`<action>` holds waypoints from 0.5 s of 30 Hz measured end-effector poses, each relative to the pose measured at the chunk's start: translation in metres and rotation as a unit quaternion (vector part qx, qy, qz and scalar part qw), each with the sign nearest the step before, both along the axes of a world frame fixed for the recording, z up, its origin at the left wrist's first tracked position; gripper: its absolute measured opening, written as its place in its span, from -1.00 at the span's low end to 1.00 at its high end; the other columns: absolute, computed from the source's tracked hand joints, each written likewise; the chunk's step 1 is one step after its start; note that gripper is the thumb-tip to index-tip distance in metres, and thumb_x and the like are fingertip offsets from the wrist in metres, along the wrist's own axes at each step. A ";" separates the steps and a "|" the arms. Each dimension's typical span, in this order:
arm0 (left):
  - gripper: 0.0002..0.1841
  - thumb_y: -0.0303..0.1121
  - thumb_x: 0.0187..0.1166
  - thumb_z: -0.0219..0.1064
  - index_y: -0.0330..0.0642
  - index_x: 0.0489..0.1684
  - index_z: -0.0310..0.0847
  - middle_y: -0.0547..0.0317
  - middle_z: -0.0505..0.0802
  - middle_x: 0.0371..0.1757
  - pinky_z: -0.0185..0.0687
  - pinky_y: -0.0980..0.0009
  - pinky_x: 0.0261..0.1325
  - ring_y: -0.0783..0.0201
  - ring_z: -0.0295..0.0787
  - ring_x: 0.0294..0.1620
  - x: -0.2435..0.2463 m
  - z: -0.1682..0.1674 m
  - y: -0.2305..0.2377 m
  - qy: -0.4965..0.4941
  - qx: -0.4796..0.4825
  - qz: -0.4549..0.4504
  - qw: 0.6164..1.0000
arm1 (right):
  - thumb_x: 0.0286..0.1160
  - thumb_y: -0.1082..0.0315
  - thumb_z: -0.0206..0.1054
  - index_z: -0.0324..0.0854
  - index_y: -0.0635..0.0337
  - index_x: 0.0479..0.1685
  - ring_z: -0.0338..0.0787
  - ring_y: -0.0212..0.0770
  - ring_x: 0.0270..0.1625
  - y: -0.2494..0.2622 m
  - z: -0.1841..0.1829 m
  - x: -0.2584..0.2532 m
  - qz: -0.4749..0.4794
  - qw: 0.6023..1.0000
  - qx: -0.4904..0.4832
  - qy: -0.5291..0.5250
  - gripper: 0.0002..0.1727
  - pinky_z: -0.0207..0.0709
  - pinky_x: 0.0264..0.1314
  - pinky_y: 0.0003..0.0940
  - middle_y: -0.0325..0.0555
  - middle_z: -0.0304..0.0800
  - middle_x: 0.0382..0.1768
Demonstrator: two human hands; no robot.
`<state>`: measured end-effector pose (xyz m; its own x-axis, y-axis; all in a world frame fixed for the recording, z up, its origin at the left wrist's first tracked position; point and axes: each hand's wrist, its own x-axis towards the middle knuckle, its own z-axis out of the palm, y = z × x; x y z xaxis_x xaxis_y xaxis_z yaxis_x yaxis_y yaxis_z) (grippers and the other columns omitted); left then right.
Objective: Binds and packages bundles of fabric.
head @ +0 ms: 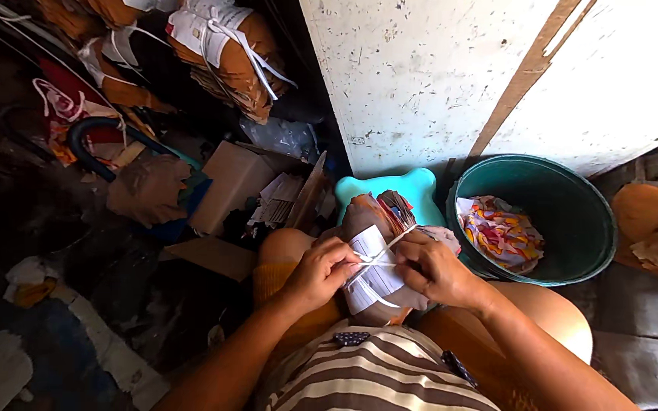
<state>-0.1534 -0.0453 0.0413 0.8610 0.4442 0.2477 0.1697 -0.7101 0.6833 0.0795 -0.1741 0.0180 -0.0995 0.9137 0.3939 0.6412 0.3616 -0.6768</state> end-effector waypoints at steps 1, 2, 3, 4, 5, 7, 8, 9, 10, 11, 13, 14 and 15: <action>-0.77 -0.25 0.68 0.30 -0.21 -0.16 0.81 0.14 0.78 -0.18 0.60 0.55 0.02 0.44 0.68 -0.14 -0.004 -0.002 0.000 0.004 -0.014 0.009 1.000 | 0.42 0.27 0.22 0.63 0.18 -0.49 0.67 -0.11 -0.17 0.000 -0.001 0.000 0.004 1.000 -0.001 0.004 -0.78 0.50 -0.10 -0.25 -0.05 0.63 -0.42; -0.77 -0.25 0.68 0.30 -0.21 -0.17 0.81 0.14 0.78 -0.19 0.60 0.57 0.01 0.46 0.67 -0.15 -0.008 -0.004 -0.001 0.007 -0.022 0.018 1.000 | 0.42 0.27 0.22 0.63 0.18 -0.49 0.67 -0.11 -0.17 0.001 -0.002 -0.002 0.009 1.000 0.001 0.002 -0.78 0.51 -0.10 -0.26 -0.06 0.63 -0.42; -0.77 -0.24 0.68 0.30 -0.21 -0.17 0.80 0.15 0.78 -0.18 0.61 0.56 0.03 0.46 0.67 -0.13 -0.012 -0.007 -0.003 0.011 -0.026 0.028 0.999 | 0.41 0.27 0.22 0.63 0.17 -0.50 0.67 -0.10 -0.17 0.001 -0.003 -0.005 0.016 1.000 0.000 0.001 -0.78 0.51 -0.09 -0.25 -0.06 0.64 -0.42; -0.76 -0.24 0.69 0.29 -0.20 -0.17 0.80 0.15 0.79 -0.18 0.62 0.54 0.06 0.44 0.69 -0.10 -0.015 -0.010 -0.004 0.011 -0.020 0.039 0.999 | 0.41 0.27 0.22 0.63 0.18 -0.49 0.67 -0.08 -0.16 0.003 -0.002 -0.007 0.023 1.000 -0.004 -0.002 -0.78 0.51 -0.07 -0.23 -0.05 0.64 -0.42; -0.76 -0.23 0.70 0.28 -0.19 -0.16 0.81 0.15 0.81 -0.16 0.63 0.51 0.10 0.43 0.71 -0.07 -0.019 -0.014 -0.005 0.007 -0.008 0.056 0.998 | 0.39 0.27 0.23 0.63 0.19 -0.50 0.68 -0.06 -0.15 0.004 -0.001 -0.009 0.030 0.999 -0.010 -0.009 -0.78 0.51 -0.06 -0.20 -0.04 0.65 -0.42; -0.75 -0.24 0.70 0.26 -0.20 -0.05 0.80 0.09 0.83 -0.02 0.66 0.40 0.20 0.36 0.74 0.07 -0.029 -0.023 -0.014 0.003 -0.012 0.121 0.993 | 0.39 0.26 0.26 0.64 0.19 -0.48 0.70 -0.05 -0.16 0.006 0.008 -0.008 0.051 0.998 -0.041 -0.011 -0.79 0.54 -0.06 -0.17 -0.02 0.66 -0.40; -0.71 -0.26 0.70 0.23 -0.28 0.09 0.74 -0.01 0.80 0.13 0.67 0.39 0.27 0.31 0.74 0.17 -0.035 -0.027 -0.020 0.003 -0.046 0.165 0.985 | 0.45 0.25 0.30 0.67 0.22 -0.42 0.71 -0.07 -0.13 0.007 0.014 -0.002 0.064 0.995 -0.070 0.011 -0.78 0.56 -0.04 -0.17 -0.01 0.69 -0.35; -0.61 -0.26 0.72 0.18 -0.38 0.31 0.61 -0.15 0.72 0.32 0.68 0.34 0.32 0.22 0.71 0.29 -0.040 -0.030 -0.028 0.011 -0.107 0.207 0.972 | 0.52 0.26 0.32 0.72 0.27 -0.34 0.73 -0.12 -0.10 0.009 0.020 0.008 0.065 0.991 -0.101 0.054 -0.76 0.60 0.01 -0.18 0.00 0.73 -0.27; -0.48 -0.22 0.74 0.12 -0.43 0.55 0.40 -0.26 0.59 0.53 0.67 0.24 0.39 0.11 0.68 0.41 -0.043 -0.033 -0.037 0.024 -0.185 0.242 0.952 | 0.59 0.25 0.30 0.75 0.29 -0.24 0.74 -0.25 -0.10 0.012 0.021 0.023 0.047 0.984 -0.124 0.115 -0.75 0.64 0.02 -0.27 -0.06 0.76 -0.21; -0.36 -0.15 0.77 0.02 -0.40 0.75 0.14 -0.28 0.41 0.69 0.63 0.17 0.46 0.05 0.61 0.51 -0.046 -0.034 -0.044 0.036 -0.275 0.261 0.925 | 0.63 0.27 0.22 0.74 0.28 -0.17 0.71 -0.37 -0.15 0.016 0.016 0.041 0.005 0.974 -0.135 0.180 -0.73 0.63 -0.01 -0.35 -0.16 0.76 -0.19; -0.22 0.05 0.78 -0.12 -0.21 0.91 -0.18 -0.18 0.24 0.82 0.65 0.09 0.47 0.02 0.57 0.58 -0.045 -0.040 -0.055 0.032 -0.410 0.273 0.870 | 0.74 0.30 0.02 0.66 0.30 -0.03 0.71 -0.36 -0.14 0.032 -0.010 0.074 -0.114 0.942 -0.154 0.276 -0.68 0.64 0.05 -0.32 -0.15 0.74 -0.18; -0.19 0.12 0.78 -0.17 -0.16 0.93 -0.27 -0.15 0.19 0.85 0.64 0.09 0.48 0.04 0.55 0.60 -0.041 -0.042 -0.057 0.023 -0.451 0.271 0.850 | 0.83 0.29 -0.05 0.59 0.35 0.10 0.75 -0.26 -0.12 0.042 -0.029 0.087 -0.160 0.923 -0.188 0.295 -0.65 0.67 0.06 -0.28 -0.02 0.72 -0.12; -0.20 0.14 0.81 -0.23 -0.15 0.93 -0.32 -0.14 0.16 0.86 0.62 0.11 0.51 0.06 0.53 0.61 -0.037 -0.041 -0.058 0.014 -0.478 0.271 0.835 | 0.89 0.29 -0.09 0.51 0.42 0.27 0.78 -0.13 -0.01 0.049 -0.050 0.096 -0.179 0.902 -0.247 0.304 -0.61 0.68 0.13 -0.18 0.16 0.72 0.05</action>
<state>-0.1908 -0.1036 0.0005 0.4684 0.7541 -0.4604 0.3140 0.3450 0.8845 0.1751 -0.1250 -0.0316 0.3351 0.9233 -0.1878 0.1129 -0.2372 -0.9649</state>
